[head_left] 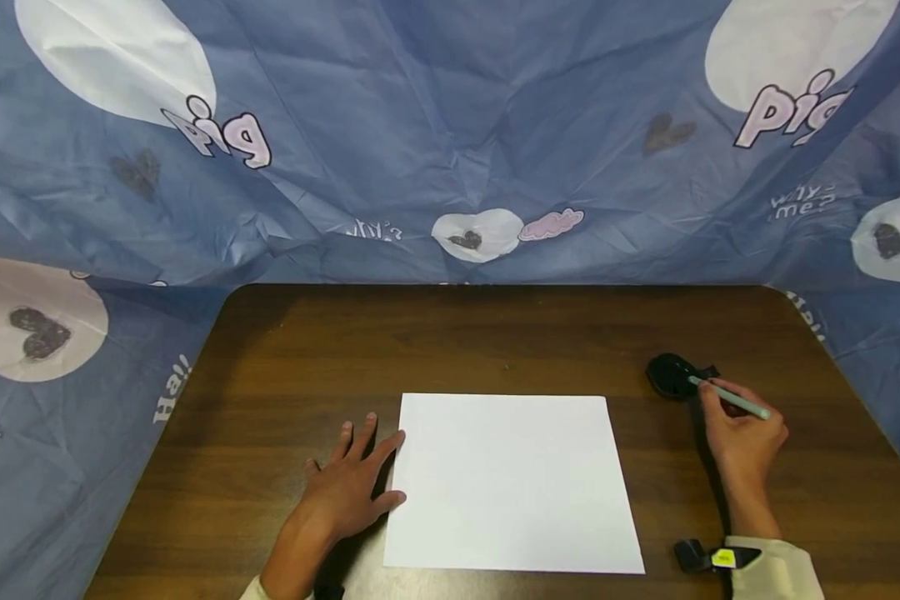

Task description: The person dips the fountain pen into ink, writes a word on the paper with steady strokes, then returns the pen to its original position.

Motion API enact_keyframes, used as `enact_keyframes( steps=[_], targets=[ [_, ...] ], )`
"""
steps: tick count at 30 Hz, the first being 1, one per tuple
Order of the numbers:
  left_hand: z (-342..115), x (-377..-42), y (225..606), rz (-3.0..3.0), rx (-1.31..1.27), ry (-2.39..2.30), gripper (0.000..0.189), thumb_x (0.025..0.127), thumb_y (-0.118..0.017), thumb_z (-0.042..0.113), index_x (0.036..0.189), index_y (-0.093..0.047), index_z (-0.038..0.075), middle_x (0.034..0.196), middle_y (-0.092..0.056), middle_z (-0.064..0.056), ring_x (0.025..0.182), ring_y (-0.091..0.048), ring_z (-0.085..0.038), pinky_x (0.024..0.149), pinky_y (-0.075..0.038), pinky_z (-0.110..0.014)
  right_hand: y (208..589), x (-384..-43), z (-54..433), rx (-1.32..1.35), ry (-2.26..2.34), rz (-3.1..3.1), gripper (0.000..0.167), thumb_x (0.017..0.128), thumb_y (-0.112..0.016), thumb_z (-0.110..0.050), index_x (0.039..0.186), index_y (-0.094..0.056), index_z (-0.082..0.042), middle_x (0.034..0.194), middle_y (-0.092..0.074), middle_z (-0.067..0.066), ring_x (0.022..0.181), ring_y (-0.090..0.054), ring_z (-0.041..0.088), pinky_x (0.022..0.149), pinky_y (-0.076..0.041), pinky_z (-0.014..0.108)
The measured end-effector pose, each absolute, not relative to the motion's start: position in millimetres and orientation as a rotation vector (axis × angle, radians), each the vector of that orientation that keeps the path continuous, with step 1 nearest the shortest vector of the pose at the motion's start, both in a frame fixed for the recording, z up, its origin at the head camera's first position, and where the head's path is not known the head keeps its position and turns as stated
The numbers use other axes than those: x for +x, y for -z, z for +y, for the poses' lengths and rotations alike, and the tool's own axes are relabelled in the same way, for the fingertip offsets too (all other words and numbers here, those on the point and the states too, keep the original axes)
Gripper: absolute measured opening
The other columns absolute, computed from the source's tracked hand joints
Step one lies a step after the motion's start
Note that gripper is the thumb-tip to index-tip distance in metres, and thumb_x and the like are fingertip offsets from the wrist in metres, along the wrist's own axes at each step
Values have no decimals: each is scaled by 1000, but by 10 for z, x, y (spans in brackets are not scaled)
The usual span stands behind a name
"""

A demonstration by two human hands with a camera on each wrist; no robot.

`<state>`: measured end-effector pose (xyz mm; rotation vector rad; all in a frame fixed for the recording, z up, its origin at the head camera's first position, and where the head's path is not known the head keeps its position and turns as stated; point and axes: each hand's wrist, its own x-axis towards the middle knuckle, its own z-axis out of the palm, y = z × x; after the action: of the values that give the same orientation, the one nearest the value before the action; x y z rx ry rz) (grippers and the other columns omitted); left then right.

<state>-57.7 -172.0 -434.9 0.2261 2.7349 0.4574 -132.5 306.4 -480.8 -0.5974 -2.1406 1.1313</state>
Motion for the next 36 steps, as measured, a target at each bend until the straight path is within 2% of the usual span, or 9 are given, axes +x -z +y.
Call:
enact_keyframes(
  steps=[15,36],
  targets=[
    [-1718,-587,4343,2741,228,-454,77,89,-72,45,155,-38,25,164,-17,-16,146,-18,-48,90,-23,-86,4805,-1336,3064,-594,-1154,-2130,29,84,-79,-29,98,-79,-3,76,-60,-34,74,-59,-9,67,-42,9],
    [-1714,-560,4343,2738,223,-467,75,89,-73,44,154,-39,25,164,-17,-16,147,-17,-48,90,-22,-86,4816,-1315,3016,-549,-1167,-2112,27,84,-79,-26,96,-78,-2,75,-61,-32,69,-60,-8,63,-43,8]
  ],
)
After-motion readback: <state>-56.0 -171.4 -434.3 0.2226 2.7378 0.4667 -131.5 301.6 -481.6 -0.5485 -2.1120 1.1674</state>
